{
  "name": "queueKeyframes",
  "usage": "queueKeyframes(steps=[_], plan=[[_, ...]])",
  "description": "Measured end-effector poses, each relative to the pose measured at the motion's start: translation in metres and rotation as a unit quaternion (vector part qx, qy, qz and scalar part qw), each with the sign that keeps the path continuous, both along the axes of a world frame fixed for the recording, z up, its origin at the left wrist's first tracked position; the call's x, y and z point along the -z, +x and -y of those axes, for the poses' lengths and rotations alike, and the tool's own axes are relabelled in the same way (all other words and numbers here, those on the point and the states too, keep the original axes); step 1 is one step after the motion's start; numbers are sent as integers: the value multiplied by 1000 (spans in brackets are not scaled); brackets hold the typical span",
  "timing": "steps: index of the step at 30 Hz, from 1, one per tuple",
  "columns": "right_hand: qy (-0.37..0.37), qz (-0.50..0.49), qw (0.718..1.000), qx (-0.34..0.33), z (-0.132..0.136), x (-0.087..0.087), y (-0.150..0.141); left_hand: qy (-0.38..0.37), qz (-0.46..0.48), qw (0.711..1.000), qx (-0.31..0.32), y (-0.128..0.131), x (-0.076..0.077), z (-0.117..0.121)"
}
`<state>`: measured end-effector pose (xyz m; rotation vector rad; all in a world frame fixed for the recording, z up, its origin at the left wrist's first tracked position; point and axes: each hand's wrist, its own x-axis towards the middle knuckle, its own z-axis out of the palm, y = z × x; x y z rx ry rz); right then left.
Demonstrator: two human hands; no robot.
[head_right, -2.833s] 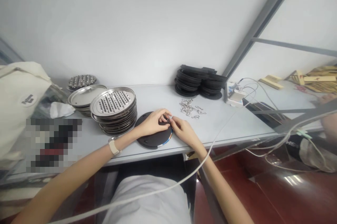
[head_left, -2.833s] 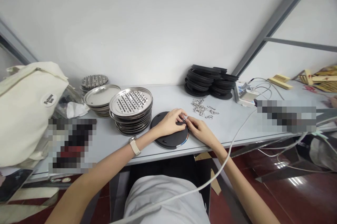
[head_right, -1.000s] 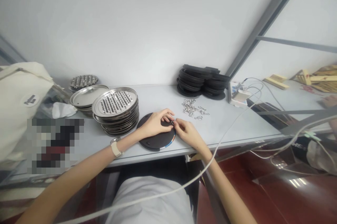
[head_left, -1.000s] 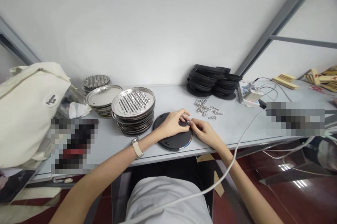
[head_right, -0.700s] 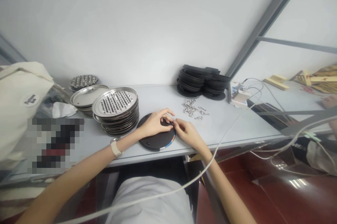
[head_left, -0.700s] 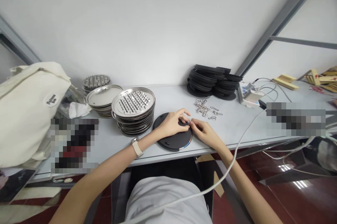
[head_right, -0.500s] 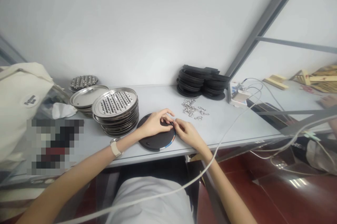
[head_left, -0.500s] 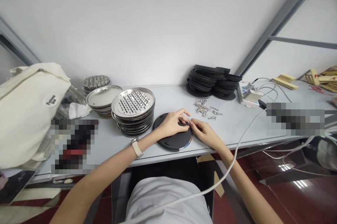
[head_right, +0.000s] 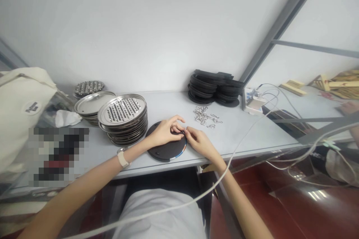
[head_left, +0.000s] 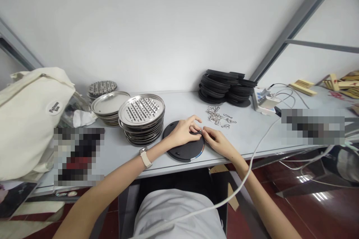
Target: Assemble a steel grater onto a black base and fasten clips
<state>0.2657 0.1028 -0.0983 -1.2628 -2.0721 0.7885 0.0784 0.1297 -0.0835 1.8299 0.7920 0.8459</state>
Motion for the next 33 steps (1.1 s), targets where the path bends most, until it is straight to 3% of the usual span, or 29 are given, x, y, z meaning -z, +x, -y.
queueKeyframes(steps=[15, 33], plan=[[-4, -11, 1000, 23, 1, -2, -2, 36, -54, 997, -47, -2, -3, 0], [5, -6, 1000, 8, 2, -3, -2, 4, -7, 1000, 3, 0, -4, 2]])
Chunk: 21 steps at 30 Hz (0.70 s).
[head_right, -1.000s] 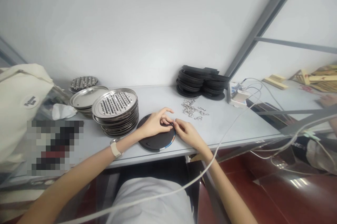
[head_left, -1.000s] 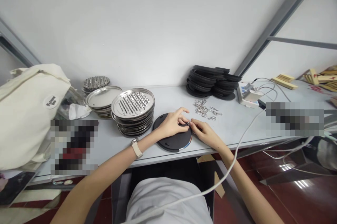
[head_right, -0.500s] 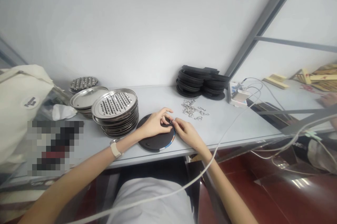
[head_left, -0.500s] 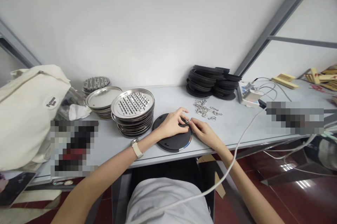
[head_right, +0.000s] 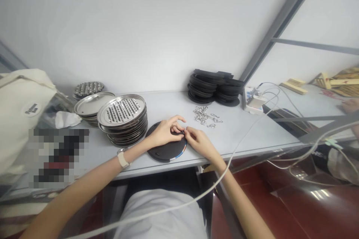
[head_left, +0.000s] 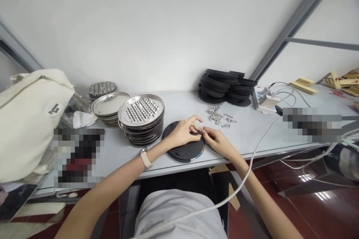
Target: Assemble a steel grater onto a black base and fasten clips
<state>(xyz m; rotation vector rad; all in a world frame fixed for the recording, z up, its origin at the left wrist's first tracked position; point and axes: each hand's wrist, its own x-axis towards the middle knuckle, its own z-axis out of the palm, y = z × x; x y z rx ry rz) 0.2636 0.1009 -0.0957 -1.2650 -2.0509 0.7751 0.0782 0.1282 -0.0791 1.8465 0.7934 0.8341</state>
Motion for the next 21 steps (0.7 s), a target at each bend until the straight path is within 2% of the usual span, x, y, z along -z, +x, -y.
queueKeyframes(steps=[21], plan=[[-9, -15, 1000, -8, 1, 0, 1, 1, 1, 1000, 9, 0, 0, 0]])
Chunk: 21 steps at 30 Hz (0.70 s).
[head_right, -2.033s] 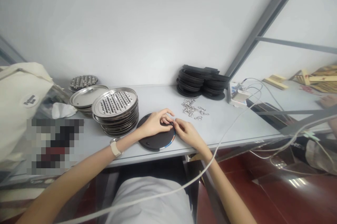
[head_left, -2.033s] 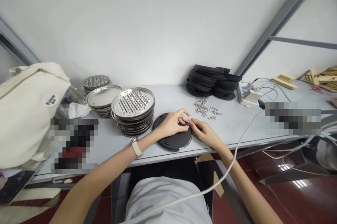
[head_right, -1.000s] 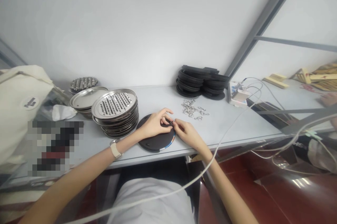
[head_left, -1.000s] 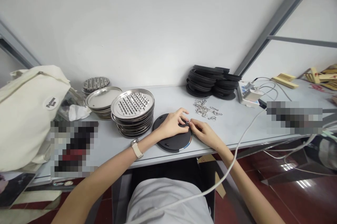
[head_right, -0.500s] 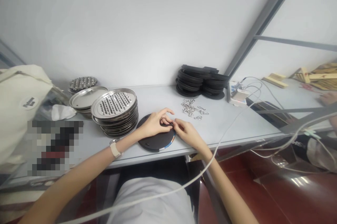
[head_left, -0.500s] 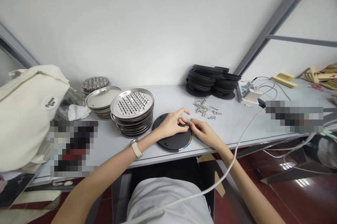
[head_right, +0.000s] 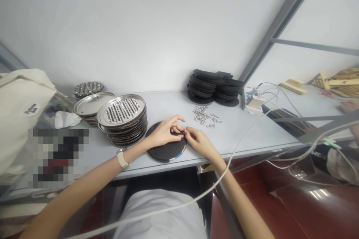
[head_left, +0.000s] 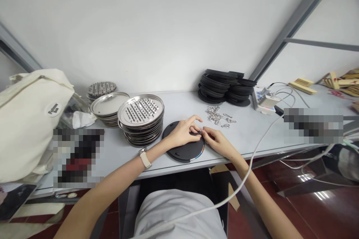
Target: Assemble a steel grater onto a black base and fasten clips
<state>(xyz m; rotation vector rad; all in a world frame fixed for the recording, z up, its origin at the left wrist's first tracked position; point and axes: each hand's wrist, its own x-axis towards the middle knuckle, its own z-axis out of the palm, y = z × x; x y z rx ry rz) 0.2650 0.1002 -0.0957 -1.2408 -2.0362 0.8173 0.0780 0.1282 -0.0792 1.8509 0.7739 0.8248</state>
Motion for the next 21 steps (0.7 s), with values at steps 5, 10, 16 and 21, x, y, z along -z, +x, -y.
queueKeyframes(steps=[5, 10, 16, 21], plan=[[-5, -2, 1000, 11, 0, 0, 1, 15, -11, 1000, -21, -1, -1, 0], [4, -1, 1000, 18, -1, 1, 0, 34, -39, 998, -40, -1, -2, 1], [10, 10, 1000, 5, -1, 2, 0, 41, -57, 997, -40, 1, -3, 2], [-2, 7, 1000, -10, -1, 0, 2, 50, -60, 996, -37, 1, -2, 2]])
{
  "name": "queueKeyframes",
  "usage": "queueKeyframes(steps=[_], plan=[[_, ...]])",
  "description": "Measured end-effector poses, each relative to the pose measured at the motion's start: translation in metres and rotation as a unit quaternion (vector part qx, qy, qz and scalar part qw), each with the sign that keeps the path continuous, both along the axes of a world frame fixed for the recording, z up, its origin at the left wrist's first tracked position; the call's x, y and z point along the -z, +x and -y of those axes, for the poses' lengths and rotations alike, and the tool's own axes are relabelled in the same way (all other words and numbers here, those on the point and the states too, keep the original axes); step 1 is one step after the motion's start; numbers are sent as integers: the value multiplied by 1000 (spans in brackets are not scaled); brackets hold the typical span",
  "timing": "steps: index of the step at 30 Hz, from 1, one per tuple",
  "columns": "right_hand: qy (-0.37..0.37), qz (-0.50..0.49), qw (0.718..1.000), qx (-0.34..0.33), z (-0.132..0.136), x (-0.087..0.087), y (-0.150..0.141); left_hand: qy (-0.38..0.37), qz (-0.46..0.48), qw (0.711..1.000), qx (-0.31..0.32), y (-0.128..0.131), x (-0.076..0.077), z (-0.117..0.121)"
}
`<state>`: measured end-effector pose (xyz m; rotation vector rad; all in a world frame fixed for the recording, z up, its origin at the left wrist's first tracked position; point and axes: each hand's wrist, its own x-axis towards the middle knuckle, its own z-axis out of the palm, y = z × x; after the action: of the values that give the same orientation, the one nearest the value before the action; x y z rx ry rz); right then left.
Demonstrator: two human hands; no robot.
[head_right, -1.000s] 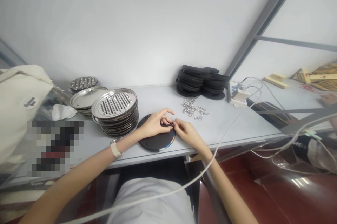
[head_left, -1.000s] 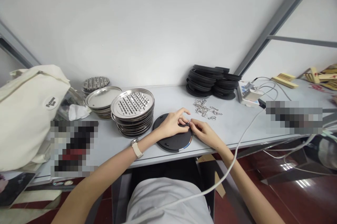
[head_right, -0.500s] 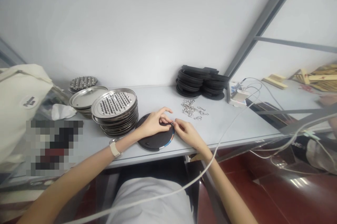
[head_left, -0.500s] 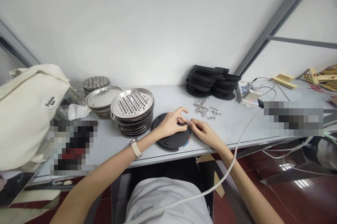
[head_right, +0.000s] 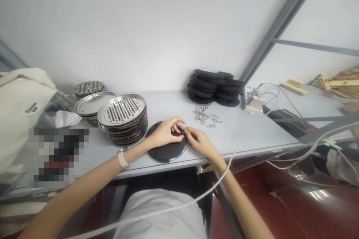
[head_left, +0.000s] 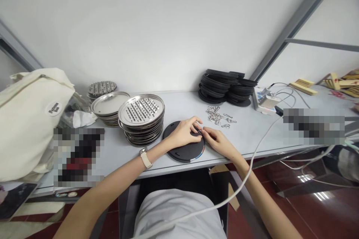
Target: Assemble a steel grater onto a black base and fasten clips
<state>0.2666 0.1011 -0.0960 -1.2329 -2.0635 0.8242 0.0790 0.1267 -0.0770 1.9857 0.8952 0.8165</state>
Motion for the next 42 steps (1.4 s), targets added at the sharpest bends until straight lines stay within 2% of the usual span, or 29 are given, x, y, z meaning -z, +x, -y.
queueKeyframes(steps=[7, 20, 31, 42], plan=[[-6, -6, 1000, 0, 0, 0, 1, 35, 0, 999, -4, 0, -1, 1], [-2, 4, 1000, 4, 0, 2, 1, -3, 28, 999, 21, 0, -2, 0], [-2, 3, 1000, 2, 1, 2, 2, -44, 52, 997, 39, 0, 2, -1], [-3, 3, 1000, 2, -1, 3, 2, -47, 55, 996, 45, 0, 3, -2]])
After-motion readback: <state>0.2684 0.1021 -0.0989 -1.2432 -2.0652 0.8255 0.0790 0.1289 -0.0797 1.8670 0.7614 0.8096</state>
